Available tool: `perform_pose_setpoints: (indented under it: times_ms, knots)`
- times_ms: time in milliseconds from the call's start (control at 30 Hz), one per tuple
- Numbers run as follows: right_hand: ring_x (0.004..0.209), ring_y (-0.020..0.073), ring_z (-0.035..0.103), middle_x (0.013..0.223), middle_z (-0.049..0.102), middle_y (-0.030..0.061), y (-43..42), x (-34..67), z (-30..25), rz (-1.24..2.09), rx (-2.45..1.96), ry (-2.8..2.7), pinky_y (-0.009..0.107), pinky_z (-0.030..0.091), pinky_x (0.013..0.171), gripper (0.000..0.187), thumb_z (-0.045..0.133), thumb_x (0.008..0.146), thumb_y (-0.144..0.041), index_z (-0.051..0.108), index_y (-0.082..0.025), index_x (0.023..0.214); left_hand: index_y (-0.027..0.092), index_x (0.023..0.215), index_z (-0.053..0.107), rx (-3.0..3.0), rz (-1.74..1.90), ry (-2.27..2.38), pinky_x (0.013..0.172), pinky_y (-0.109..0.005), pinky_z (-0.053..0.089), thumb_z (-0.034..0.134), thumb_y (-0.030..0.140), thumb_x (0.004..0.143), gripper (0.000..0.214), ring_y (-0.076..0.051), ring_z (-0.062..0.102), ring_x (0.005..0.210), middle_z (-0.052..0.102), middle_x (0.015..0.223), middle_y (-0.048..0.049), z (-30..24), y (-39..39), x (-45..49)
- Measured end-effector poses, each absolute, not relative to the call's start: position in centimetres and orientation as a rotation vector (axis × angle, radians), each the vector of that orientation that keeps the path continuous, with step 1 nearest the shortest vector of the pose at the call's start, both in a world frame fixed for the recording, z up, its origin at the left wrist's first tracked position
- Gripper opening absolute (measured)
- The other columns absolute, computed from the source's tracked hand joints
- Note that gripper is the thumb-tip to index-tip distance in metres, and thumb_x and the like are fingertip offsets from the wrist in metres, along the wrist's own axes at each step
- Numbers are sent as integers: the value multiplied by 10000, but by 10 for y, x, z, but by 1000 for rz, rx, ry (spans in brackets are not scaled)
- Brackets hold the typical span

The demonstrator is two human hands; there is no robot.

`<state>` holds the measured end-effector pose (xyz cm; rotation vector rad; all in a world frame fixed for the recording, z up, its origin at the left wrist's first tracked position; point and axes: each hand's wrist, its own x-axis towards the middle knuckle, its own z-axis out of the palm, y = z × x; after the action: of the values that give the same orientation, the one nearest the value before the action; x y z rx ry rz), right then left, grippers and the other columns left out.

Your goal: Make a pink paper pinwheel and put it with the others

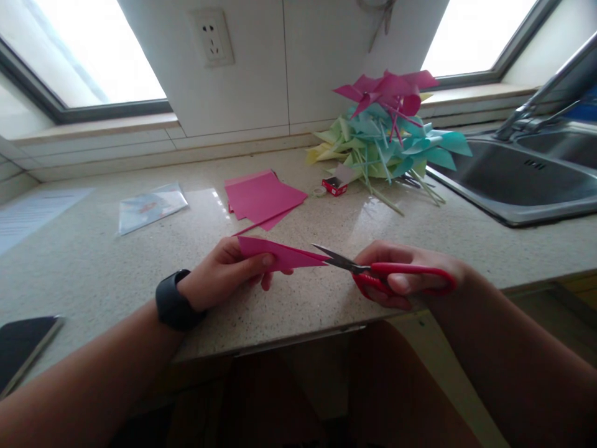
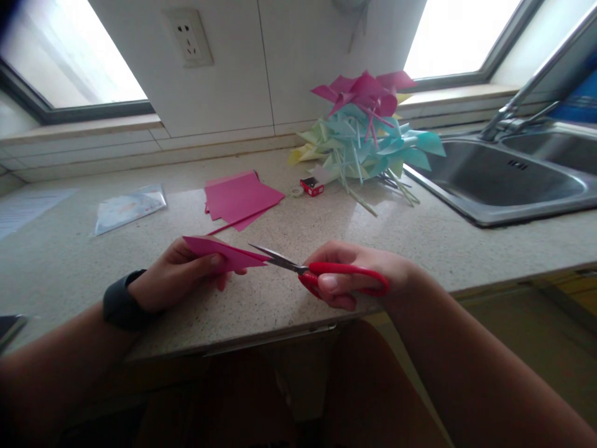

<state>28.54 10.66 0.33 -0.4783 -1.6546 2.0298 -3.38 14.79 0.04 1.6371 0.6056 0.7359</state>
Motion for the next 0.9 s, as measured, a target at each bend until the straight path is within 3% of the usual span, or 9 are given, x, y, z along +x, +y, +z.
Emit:
perform_pose_setpoints:
  times_ms: [200,367,533,900]
  knots:
    - [447,51,365,582,480,-46,108,285,4,2057,-457,-1666,167,239,381,360,664,871,-475,562,-151,751,217,939,791,1613,713,609,504,-147,450,639,344,955,199,-56,533,545,774,845,-42,1,147,-34]
    - [443,49,352,558,464,-49,105,282,6,2022,-481,-1650,163,237,379,363,658,881,-456,555,-150,715,203,930,792,1605,721,650,468,-148,405,634,356,956,221,-54,490,505,756,765,-39,-1,146,-35]
    - [426,46,337,561,467,-51,102,284,1,2007,-512,-1604,157,217,356,335,657,883,-445,578,-145,756,202,928,788,1569,739,599,483,-149,413,644,338,950,199,-57,507,538,776,860,-52,0,146,-31]
    - [387,41,326,532,481,-47,106,287,1,2011,-565,-1671,148,194,315,401,648,883,-505,553,-159,703,160,911,792,1581,767,646,456,-184,394,667,367,925,242,-80,483,510,748,757,-67,-1,145,-32]
